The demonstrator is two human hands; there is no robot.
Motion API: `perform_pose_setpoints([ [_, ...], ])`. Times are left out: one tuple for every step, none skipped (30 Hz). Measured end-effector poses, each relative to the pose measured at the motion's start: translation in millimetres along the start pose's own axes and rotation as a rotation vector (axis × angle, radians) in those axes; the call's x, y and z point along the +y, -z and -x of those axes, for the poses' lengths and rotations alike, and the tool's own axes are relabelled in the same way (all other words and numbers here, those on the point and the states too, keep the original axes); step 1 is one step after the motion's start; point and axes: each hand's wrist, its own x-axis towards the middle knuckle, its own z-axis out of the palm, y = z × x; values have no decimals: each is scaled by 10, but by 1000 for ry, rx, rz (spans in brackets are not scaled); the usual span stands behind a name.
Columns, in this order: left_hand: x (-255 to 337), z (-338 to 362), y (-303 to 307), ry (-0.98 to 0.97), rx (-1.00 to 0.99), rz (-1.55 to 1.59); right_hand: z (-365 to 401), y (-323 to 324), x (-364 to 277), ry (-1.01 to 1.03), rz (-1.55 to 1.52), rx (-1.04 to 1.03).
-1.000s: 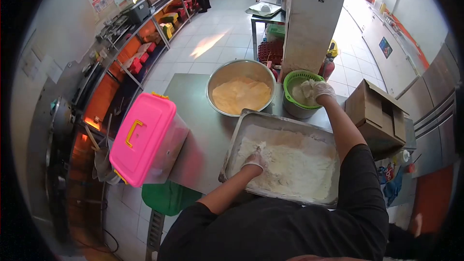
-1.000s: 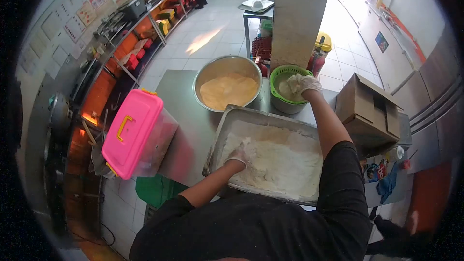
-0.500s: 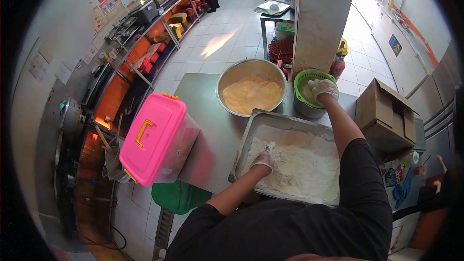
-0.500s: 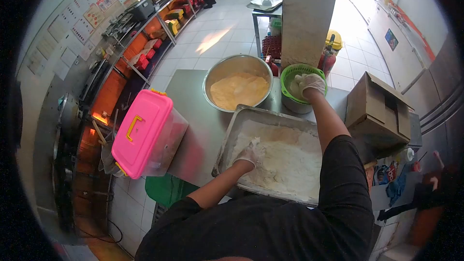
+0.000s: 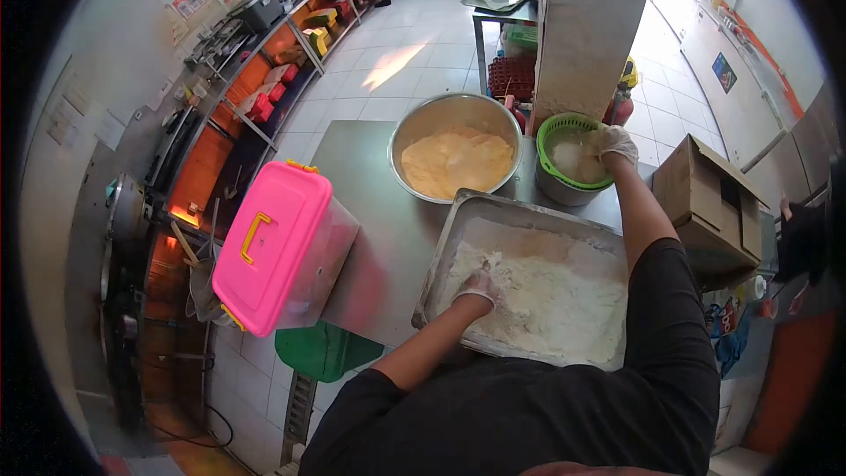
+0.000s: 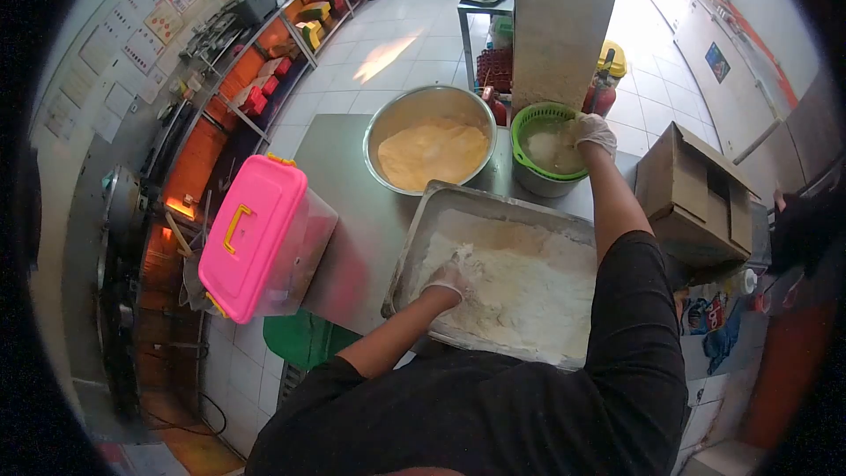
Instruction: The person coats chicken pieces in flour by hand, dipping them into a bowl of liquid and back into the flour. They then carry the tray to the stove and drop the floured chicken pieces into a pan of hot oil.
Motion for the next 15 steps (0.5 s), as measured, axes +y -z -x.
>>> perform_pose_setpoints([
  [-18,-17,-36,30,0,63,-255,-236,209,-76,22,1],
  [-49,-58,-92,59,2,124,-396,-373,338,-153,44,5],
  [-47,-69,-101,79,-5,160,-332,-348,313,-137,58,28],
  [-33,-69,-93,99,-11,196,-202,-276,240,-121,73,50],
  [-17,-73,-83,112,-26,208,-111,-211,189,-104,88,73],
  [-26,-76,-91,107,-24,204,-119,-198,196,-88,152,34],
  [-32,-76,-94,102,-22,201,-152,-189,196,-72,216,-5],
  [-73,-94,-124,77,-3,181,-179,-171,198,-56,280,-44],
  [-100,-99,-146,50,14,161,-171,-116,180,2,390,-113],
  [-101,-95,-145,26,16,107,-150,-26,128,61,500,-180],
  [-103,-94,-143,0,17,53,-115,49,78,119,609,-248],
  [-103,-90,-144,-25,18,-1,-71,90,30,68,484,-203],
  [-81,-80,-119,-18,10,3,-29,124,-28,17,359,-157],
  [-57,-75,-92,-10,2,6,7,153,-72,-32,235,-111],
  [-44,-68,-80,1,-4,11,80,176,-97,-20,222,-78],
])
